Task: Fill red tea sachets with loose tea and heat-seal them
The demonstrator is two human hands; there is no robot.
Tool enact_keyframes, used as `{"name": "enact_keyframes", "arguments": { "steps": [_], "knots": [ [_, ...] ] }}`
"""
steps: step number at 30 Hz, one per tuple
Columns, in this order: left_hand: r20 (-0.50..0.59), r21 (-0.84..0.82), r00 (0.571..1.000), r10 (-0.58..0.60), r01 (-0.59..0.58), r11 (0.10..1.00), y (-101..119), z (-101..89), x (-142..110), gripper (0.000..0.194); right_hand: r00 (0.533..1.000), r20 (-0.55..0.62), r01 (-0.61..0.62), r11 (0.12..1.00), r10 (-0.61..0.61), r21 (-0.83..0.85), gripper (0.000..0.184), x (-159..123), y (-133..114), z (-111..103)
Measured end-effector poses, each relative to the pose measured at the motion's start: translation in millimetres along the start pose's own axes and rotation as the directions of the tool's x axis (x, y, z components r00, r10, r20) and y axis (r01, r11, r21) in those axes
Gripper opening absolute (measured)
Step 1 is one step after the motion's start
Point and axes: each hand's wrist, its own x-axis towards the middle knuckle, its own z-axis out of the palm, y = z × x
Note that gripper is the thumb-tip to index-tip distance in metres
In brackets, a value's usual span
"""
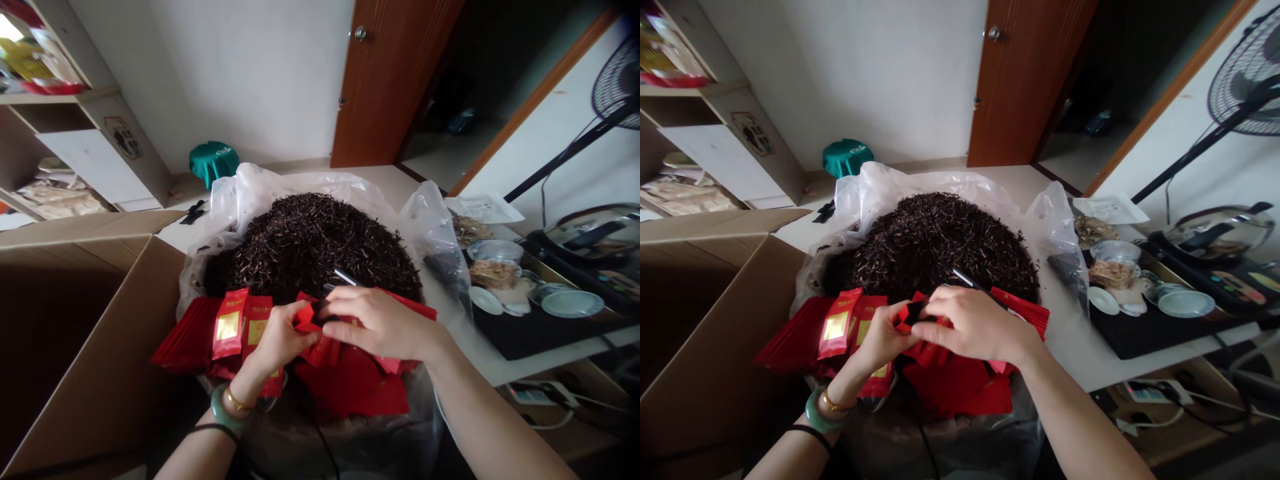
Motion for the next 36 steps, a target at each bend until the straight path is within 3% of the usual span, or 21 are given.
{"name": "enact_keyframes", "arguments": {
  "steps": [3,5,7,12,15,21,26,29,31,33,34,36],
  "knots": [
    [0.08,-0.02,0.996,-0.03,0.032,0.999,5,-0.9,-1,0.01,0.989,0.12,-0.069,0.981,0.092,-0.18,0.031,-2,-5,0],
    [0.124,-0.086,0.991,-0.057,0.068,0.994,7,-0.3,0,0.017,0.985,0.135,-0.075,0.973,0.106,-0.217,0.015,-1,-4,2],
    [0.143,-0.209,0.987,-0.073,0.102,0.973,9,-0.1,1,0.029,0.993,0.099,-0.052,0.987,0.067,-0.154,0.008,0,-1,5],
    [0.158,-0.491,0.983,-0.095,0.162,0.856,14,-5.3,3,0.051,0.983,-0.177,-0.011,0.983,0.044,0.181,0.015,6,10,10],
    [0.111,-0.529,0.989,-0.099,0.144,0.837,16,-6.8,2,0.048,0.991,-0.12,-0.019,0.953,0.058,0.301,0.021,9,17,13],
    [-0.036,-0.596,0.974,-0.222,0.158,0.787,10,-0.5,1,0.037,0.992,-0.106,-0.034,0.966,0.063,0.256,0.029,16,27,21],
    [0.022,-0.613,0.971,-0.24,0.203,0.764,4,-3.9,7,0.037,0.986,-0.149,-0.04,0.969,0.078,0.243,0.032,16,28,21],
    [-0.054,-0.538,0.971,-0.231,0.167,0.826,7,-6.0,8,0.037,0.978,0.081,-0.209,0.929,0.193,0.305,0.026,14,24,18],
    [-0.13,-0.492,0.968,-0.213,0.123,0.862,10,-6.0,7,0.036,0.898,0.34,-0.396,0.853,0.281,0.339,0.024,12,20,17],
    [-0.19,-0.444,0.965,-0.182,0.081,0.892,12,-5.4,6,0.034,0.795,0.524,-0.528,0.774,0.305,0.351,0.026,12,17,19],
    [-0.217,-0.415,0.962,-0.165,0.062,0.908,13,-5.1,6,0.032,0.769,0.566,-0.557,0.746,0.297,0.366,0.028,12,15,20],
    [-0.272,-0.348,0.954,-0.127,0.026,0.937,12,-4.5,5,0.028,0.775,0.572,-0.556,0.721,0.268,0.415,0.034,14,14,25]
  ]
}}
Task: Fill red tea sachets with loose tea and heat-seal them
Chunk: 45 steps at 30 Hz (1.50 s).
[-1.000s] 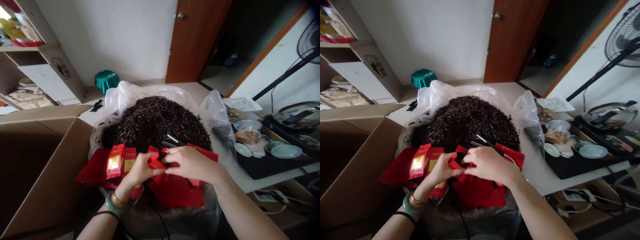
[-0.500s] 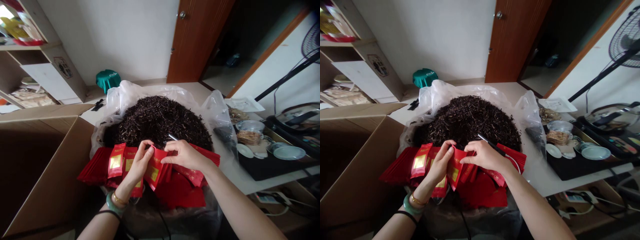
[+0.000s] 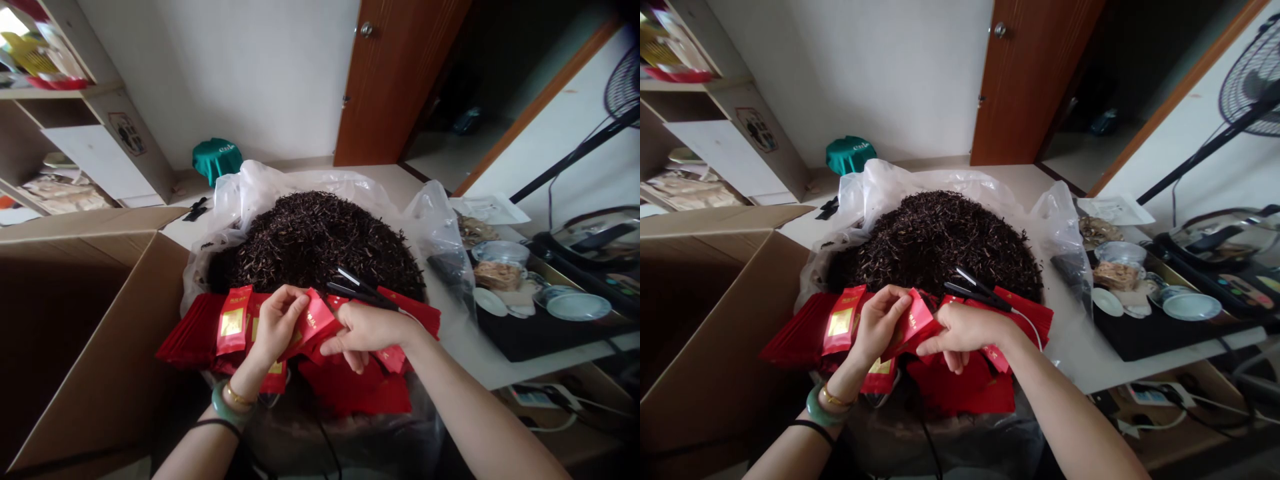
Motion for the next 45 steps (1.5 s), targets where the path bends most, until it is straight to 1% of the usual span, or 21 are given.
{"name": "enact_keyframes", "arguments": {
  "steps": [4,7,10,11,13,15,18,19,20,22,24,26,27,29,30,32,34,35,37,41,45],
  "knots": [
    [-0.046,0.084,0.992,0.116,-0.112,0.99,-3,-0.7,-2,0.02,0.991,-0.023,0.13,0.991,-0.131,-0.019,0.05,7,2,3],
    [-0.042,0.103,0.986,0.163,-0.158,0.982,-4,0.0,-5,0.016,0.978,-0.014,0.209,0.977,-0.21,-0.041,0.049,7,5,0],
    [-0.028,0.078,0.992,0.119,-0.117,0.99,-1,1.9,-5,0.019,0.974,-0.027,0.223,0.974,-0.224,-0.023,0.038,6,9,-5],
    [-0.017,0.053,0.996,0.084,-0.083,0.995,-1,2.6,-5,0.023,0.975,-0.047,0.217,0.976,-0.217,-0.004,0.035,5,10,-7],
    [0.014,-0.012,1.0,0.008,-0.008,1.0,1,3.8,-3,0.03,0.969,-0.123,0.22,0.975,-0.215,0.028,0.031,3,11,-11],
    [0.043,-0.075,0.998,-0.043,0.046,0.996,1,4.5,-1,0.035,0.937,-0.233,0.262,0.965,-0.26,-0.023,0.029,-1,10,-15],
    [0.07,-0.128,0.996,-0.063,0.071,0.989,1,5.1,0,0.039,0.843,-0.36,0.332,0.914,-0.399,-0.234,0.023,-7,6,-21],
    [0.07,-0.14,0.996,-0.057,0.066,0.988,1,5.3,0,0.039,0.816,-0.386,0.348,0.899,-0.43,-0.267,0.023,-8,6,-21],
    [0.063,-0.151,0.997,-0.046,0.055,0.987,0,5.5,-1,0.039,0.794,-0.414,0.363,0.894,-0.444,-0.262,0.024,-8,5,-22],
    [0.019,-0.171,1.0,-0.013,0.016,0.985,-2,5.9,-3,0.037,0.755,-0.497,0.396,0.902,-0.427,-0.173,0.027,-5,7,-20],
    [-0.053,-0.176,0.998,0.033,-0.042,0.983,-5,6.3,-4,0.034,0.709,-0.589,0.422,0.902,-0.388,-0.086,0.038,2,9,-17],
    [-0.117,-0.159,0.989,0.09,-0.108,0.981,-8,7.0,-6,0.029,0.675,-0.649,0.413,0.909,-0.351,-0.062,0.045,9,10,-14],
    [-0.138,-0.147,0.984,0.116,-0.136,0.98,-8,7.4,-6,0.028,0.673,-0.659,0.393,0.917,-0.336,-0.066,0.042,12,11,-13],
    [-0.162,-0.143,0.977,0.14,-0.163,0.976,-9,7.9,-6,0.025,0.677,-0.663,0.356,0.931,-0.32,-0.085,0.028,16,11,-11],
    [-0.162,-0.158,0.978,0.13,-0.155,0.975,-10,7.9,-6,0.023,0.668,-0.669,0.351,0.931,-0.326,-0.102,0.021,17,10,-10],
    [-0.127,-0.211,0.989,0.07,-0.095,0.973,-10,7.1,-4,0.027,0.627,-0.685,0.372,0.915,-0.371,-0.156,0.014,16,9,-9],
    [-0.048,-0.257,0.999,-0.002,-0.011,0.966,-10,5.3,-1,0.033,0.583,-0.689,0.398,0.89,-0.431,-0.22,0.01,13,8,-9],
    [-0.008,-0.271,1.0,-0.028,0.025,0.962,-11,4.2,1,0.031,0.572,-0.684,0.406,0.881,-0.453,-0.244,0.009,12,7,-9],
    [0.053,-0.295,0.997,-0.063,0.076,0.953,-12,2.3,2,0.025,0.572,-0.667,0.409,0.871,-0.476,-0.271,0.008,11,6,-8],
    [0.115,-0.347,0.985,-0.13,0.162,0.924,-10,2.3,2,0.027,0.587,-0.642,0.428,0.863,-0.493,-0.271,0.009,13,5,-4],
    [0.159,-0.327,0.966,-0.204,0.246,0.912,-6,3.8,-1,0.031,0.578,-0.635,0.462,0.847,-0.513,-0.263,0.005,17,7,-2]
  ]
}}
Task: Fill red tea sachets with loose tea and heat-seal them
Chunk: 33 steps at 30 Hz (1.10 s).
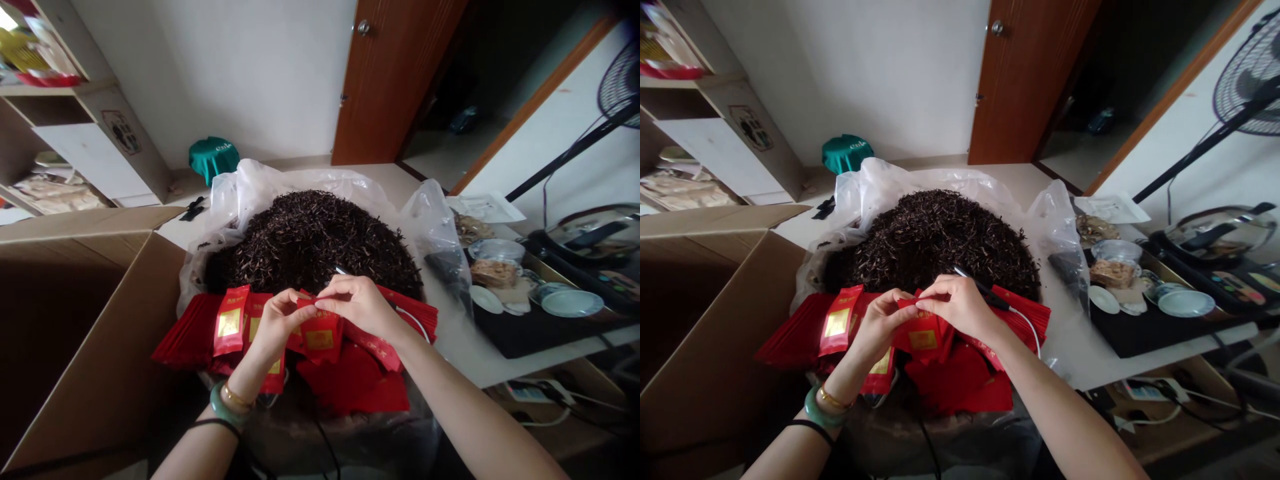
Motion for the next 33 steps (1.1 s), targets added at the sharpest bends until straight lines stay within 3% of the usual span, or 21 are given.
{"name": "enact_keyframes", "arguments": {
  "steps": [4,7,10,14,18,20,23,26,29,33],
  "knots": [
    [0.045,0.046,0.997,-0.059,0.056,0.997,2,0.9,-2,0.032,1.0,-0.017,-0.002,1.0,0.002,-0.023,0.005,1,2,-1],
    [0.111,0.076,0.985,-0.132,0.124,0.989,0,1.2,-3,0.046,0.999,-0.031,0.013,0.999,-0.014,-0.047,0.006,0,1,-1],
    [0.141,0.073,0.973,-0.181,0.172,0.982,-5,2.7,-4,0.042,0.999,-0.037,0.032,0.997,-0.035,-0.074,0.006,-1,-2,4],
    [0.1,0.006,0.97,-0.221,0.222,0.975,-11,6.0,-5,0.038,0.999,-0.025,0.018,0.995,-0.021,-0.101,0.008,1,0,4],
    [0.032,-0.023,0.973,-0.23,0.231,0.973,-13,6.8,-3,0.04,0.998,-0.055,-0.039,0.985,0.03,-0.167,0.023,7,16,-20],
    [0.017,-0.023,0.98,-0.199,0.199,0.98,-12,5.8,-2,0.04,0.994,-0.074,-0.096,0.929,0.074,-0.357,0.036,10,29,-35],
    [0.005,-0.042,0.983,-0.184,0.184,0.982,-11,4.4,0,0.04,0.976,-0.011,-0.163,0.689,0.22,-0.706,0.052,11,44,-45],
    [0.011,-0.049,0.981,-0.194,0.194,0.98,-11,4.0,-1,0.04,0.922,0.036,-0.181,0.513,0.384,-0.839,0.063,12,51,-38],
    [0.012,-0.032,0.983,-0.184,0.185,0.982,-11,4.0,-2,0.041,0.89,-0.004,-0.233,0.448,0.455,-0.863,0.051,14,54,-29],
    [0.019,-0.012,0.987,-0.159,0.159,0.987,-10,3.4,-3,0.039,0.882,-0.016,-0.256,0.45,0.47,-0.856,0.029,18,60,-29]
  ]
}}
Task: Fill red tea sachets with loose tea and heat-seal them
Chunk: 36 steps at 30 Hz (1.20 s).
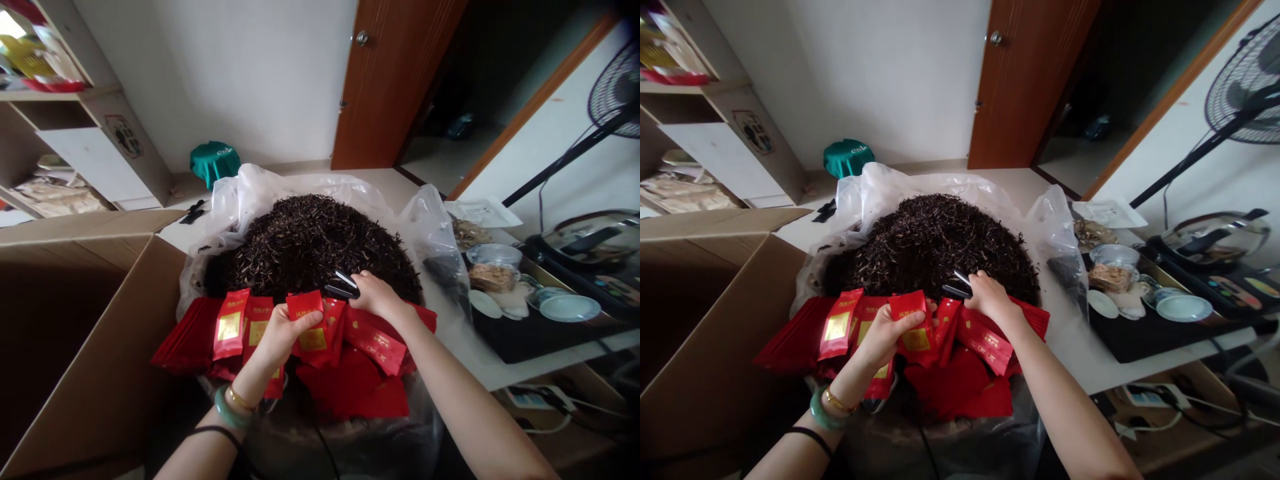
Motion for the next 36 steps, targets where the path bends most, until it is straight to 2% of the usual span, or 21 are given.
{"name": "enact_keyframes", "arguments": {
  "steps": [3,5,8,11,13,16,18,22,26,32,36],
  "knots": [
    [-0.001,0.005,1.0,0.0,0.0,1.0,1,-0.2,0,0.04,0.999,-0.045,-0.01,1.0,0.01,-0.001,0.03,1,10,-6],
    [-0.001,0.012,1.0,-0.006,0.006,1.0,1,-0.3,0,0.041,0.993,-0.114,-0.021,1.0,0.023,0.018,0.032,-2,20,-15],
    [-0.002,0.039,1.0,-0.003,0.003,0.999,2,-0.6,0,0.041,0.979,-0.202,0.053,0.979,-0.012,0.199,0.029,-15,33,-33],
    [-0.002,0.073,1.0,0.007,-0.007,0.997,3,-0.8,0,0.041,0.983,-0.115,0.181,0.843,-0.142,0.507,0.053,-34,33,-47],
    [0.015,0.098,1.0,0.014,-0.015,0.995,4,-0.6,0,0.04,0.955,-0.079,0.274,0.746,-0.287,0.606,0.067,-46,24,-52],
    [0.09,0.166,0.995,0.031,-0.046,0.985,6,0.7,-1,0.037,0.861,-0.139,0.473,0.67,-0.49,0.572,0.064,-57,3,-54],
    [0.158,0.218,0.987,0.042,-0.076,0.973,6,2.0,-2,0.035,0.827,-0.142,0.527,0.664,-0.543,0.53,0.055,-61,-9,-54],
    [0.198,0.263,0.979,0.05,-0.102,0.959,6,3.6,-3,0.032,0.831,-0.1,0.523,0.707,-0.547,0.477,0.043,-63,-20,-52],
    [0.18,0.231,0.984,-0.011,-0.031,0.972,3,3.2,-3,0.033,0.828,-0.146,0.548,0.725,-0.541,0.417,0.033,-62,-25,-47],
    [0.163,0.236,0.986,-0.046,0.006,0.972,2,2.4,-2,0.032,0.82,-0.194,0.568,0.722,-0.539,0.396,0.031,-59,-28,-43],
    [0.22,0.246,0.972,-0.081,0.025,0.969,2,2.7,-2,0.033,0.832,-0.221,0.554,0.745,-0.509,0.372,0.031,-57,-23,-41]
  ]
}}
